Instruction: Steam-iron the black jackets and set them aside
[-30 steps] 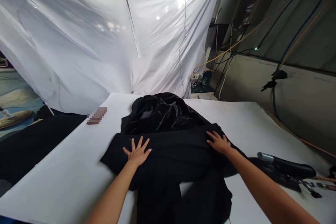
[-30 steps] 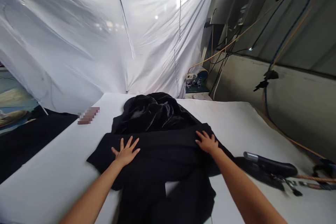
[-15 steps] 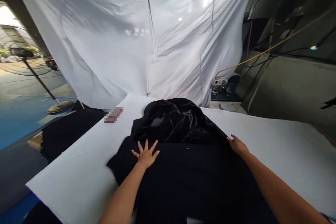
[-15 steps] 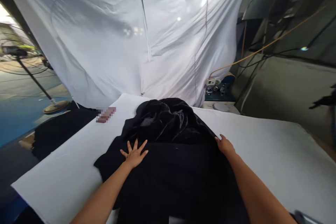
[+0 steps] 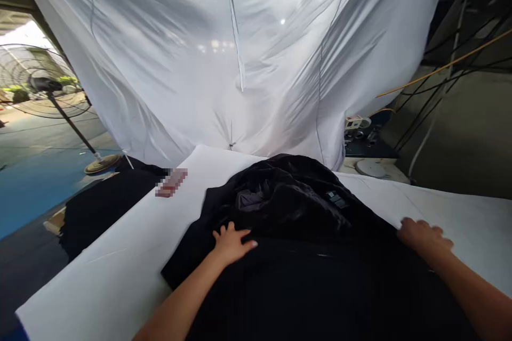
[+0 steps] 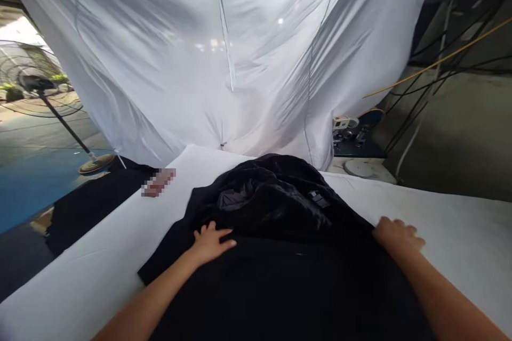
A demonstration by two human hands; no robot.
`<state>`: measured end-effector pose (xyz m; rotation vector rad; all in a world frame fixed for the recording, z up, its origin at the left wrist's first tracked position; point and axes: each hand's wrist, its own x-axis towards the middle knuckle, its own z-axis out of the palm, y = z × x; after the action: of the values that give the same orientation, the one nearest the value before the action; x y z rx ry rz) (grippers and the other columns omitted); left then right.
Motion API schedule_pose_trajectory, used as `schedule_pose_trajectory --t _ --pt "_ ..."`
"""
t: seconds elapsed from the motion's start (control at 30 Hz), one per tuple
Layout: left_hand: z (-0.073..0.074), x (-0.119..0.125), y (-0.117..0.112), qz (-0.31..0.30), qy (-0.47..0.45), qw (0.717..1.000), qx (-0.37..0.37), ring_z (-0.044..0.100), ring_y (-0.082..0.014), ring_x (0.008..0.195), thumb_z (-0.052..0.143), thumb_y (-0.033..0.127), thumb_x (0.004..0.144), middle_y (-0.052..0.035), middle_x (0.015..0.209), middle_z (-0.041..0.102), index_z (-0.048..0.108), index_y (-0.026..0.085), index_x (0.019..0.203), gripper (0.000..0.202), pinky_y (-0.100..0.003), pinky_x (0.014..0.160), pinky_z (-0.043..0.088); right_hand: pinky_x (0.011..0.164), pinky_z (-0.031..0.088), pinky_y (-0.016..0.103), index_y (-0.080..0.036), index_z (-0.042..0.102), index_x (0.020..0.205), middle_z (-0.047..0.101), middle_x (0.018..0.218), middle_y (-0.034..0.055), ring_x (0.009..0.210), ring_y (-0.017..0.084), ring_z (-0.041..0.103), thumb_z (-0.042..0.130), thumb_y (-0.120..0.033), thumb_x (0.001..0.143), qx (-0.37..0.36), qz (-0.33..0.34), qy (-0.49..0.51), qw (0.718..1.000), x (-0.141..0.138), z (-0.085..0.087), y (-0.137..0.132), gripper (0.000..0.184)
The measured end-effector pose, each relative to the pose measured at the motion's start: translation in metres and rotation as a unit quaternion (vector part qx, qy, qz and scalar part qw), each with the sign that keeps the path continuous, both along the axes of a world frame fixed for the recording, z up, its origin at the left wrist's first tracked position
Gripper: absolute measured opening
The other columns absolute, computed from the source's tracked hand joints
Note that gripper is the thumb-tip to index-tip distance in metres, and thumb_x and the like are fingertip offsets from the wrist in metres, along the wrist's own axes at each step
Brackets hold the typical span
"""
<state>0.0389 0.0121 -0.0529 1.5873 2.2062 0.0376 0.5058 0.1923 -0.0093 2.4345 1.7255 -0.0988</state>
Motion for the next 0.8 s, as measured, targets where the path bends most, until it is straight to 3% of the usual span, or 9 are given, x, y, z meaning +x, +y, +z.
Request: schedule_pose_trajectory --t 0.07,0.17,0.27,0.37,0.5,0.57,0.63,0.7,0.8 --pt "0.016 -0.032 0.026 0.008 -0.006 0.996 0.093 0.05 -0.0247 0.108 0.04 0.042 0.081 -0.0082 0.106 0.058 0.066 0.026 0.092 0.033 -0.04 0.095 0.035 0.081 0.04 0.044 -0.011 0.056 0.116 0.046 0.125 0.0227 0.11 0.036 0.046 0.041 -0.02 0.074 0.0 0.085 0.043 0.995 -0.027 0.021 0.021 0.045" --pt "0.033 -0.079 0.073 0.087 0.022 0.969 0.231 0.049 -0.0161 0.11 0.048 0.022 0.077 -0.007 0.118 0.05 0.057 0.022 0.107 0.031 -0.025 0.094 0.037 0.086 0.038 0.035 -0.006 0.054 0.116 0.054 0.118 0.0201 0.108 0.029 0.05 0.038 -0.025 0.082 0.009 0.17 0.097 0.981 -0.07 0.037 0.058 0.042" --pt "0.028 -0.105 0.114 0.146 0.026 0.972 0.184 0.033 -0.0203 0.126 0.064 0.024 0.066 -0.011 0.137 0.032 0.037 0.018 0.127 0.067 -0.027 0.098 0.034 0.088 0.037 0.031 -0.009 0.053 0.117 0.058 0.115 0.0138 0.107 0.025 0.051 0.038 -0.032 0.084 0.016 0.199 0.112 0.973 -0.107 0.029 0.095 0.043" --pt "0.008 -0.108 0.136 0.155 0.033 0.985 0.068 0.028 -0.0276 0.128 0.07 0.029 0.058 -0.0173 0.138 0.031 0.019 0.013 0.136 0.095 -0.034 0.1 0.031 0.084 0.041 0.034 -0.011 0.047 0.122 0.059 0.112 0.014 0.102 0.026 0.054 0.041 -0.044 0.082 0.02 0.163 0.129 0.978 -0.137 0.007 0.123 0.052" --pt "-0.009 -0.099 0.144 0.12 0.047 0.992 0.017 0.045 -0.028 0.115 0.064 0.029 0.063 -0.0162 0.127 0.045 0.029 0.014 0.131 0.078 -0.033 0.089 0.038 0.078 0.044 0.036 -0.005 0.037 0.127 0.057 0.11 0.0207 0.099 0.03 0.056 0.059 -0.049 0.067 0.0 0.083 0.154 0.985 -0.163 -0.022 0.139 0.078" --pt "-0.007 -0.095 0.145 0.097 0.044 0.994 -0.013 0.053 -0.0262 0.105 0.058 0.025 0.067 -0.0118 0.114 0.056 0.044 0.019 0.118 0.054 -0.032 0.082 0.041 0.077 0.044 0.036 -0.007 0.048 0.118 0.059 0.106 0.0202 0.097 0.031 0.056 0.063 -0.035 0.065 -0.029 0.083 0.157 0.984 -0.168 -0.028 0.14 0.062" --pt "0.003 -0.092 0.145 0.085 0.077 0.993 -0.004 0.057 -0.0257 0.096 0.051 0.019 0.072 -0.0095 0.099 0.062 0.052 0.02 0.104 0.032 -0.034 0.08 0.041 0.078 0.044 0.036 -0.009 0.057 0.106 0.061 0.099 0.0174 0.095 0.03 0.056 0.058 -0.022 0.066 0.001 0.083 0.187 0.979 -0.166 -0.024 0.138 0.042" --pt "0.018 -0.089 0.141 0.121 0.133 0.98 0.087 0.057 -0.0252 0.092 0.044 0.017 0.076 -0.0095 0.091 0.062 0.053 0.019 0.1 0.026 -0.036 0.079 0.041 0.078 0.043 0.035 -0.01 0.057 0.104 0.061 0.095 0.0146 0.094 0.027 0.056 0.05 -0.016 0.069 0.091 0.072 0.235 0.965 -0.156 -0.009 0.131 0.036" --pt "0.047 -0.084 0.123 0.16 0.156 0.928 0.297 0.054 -0.0227 0.093 0.045 0.011 0.073 -0.0103 0.097 0.056 0.05 0.017 0.103 0.032 -0.034 0.079 0.042 0.075 0.044 0.03 -0.013 0.046 0.116 0.057 0.104 0.0122 0.094 0.02 0.055 0.035 -0.014 0.076 0.24 0.037 0.29 0.926 -0.12 0.019 0.112 0.041"
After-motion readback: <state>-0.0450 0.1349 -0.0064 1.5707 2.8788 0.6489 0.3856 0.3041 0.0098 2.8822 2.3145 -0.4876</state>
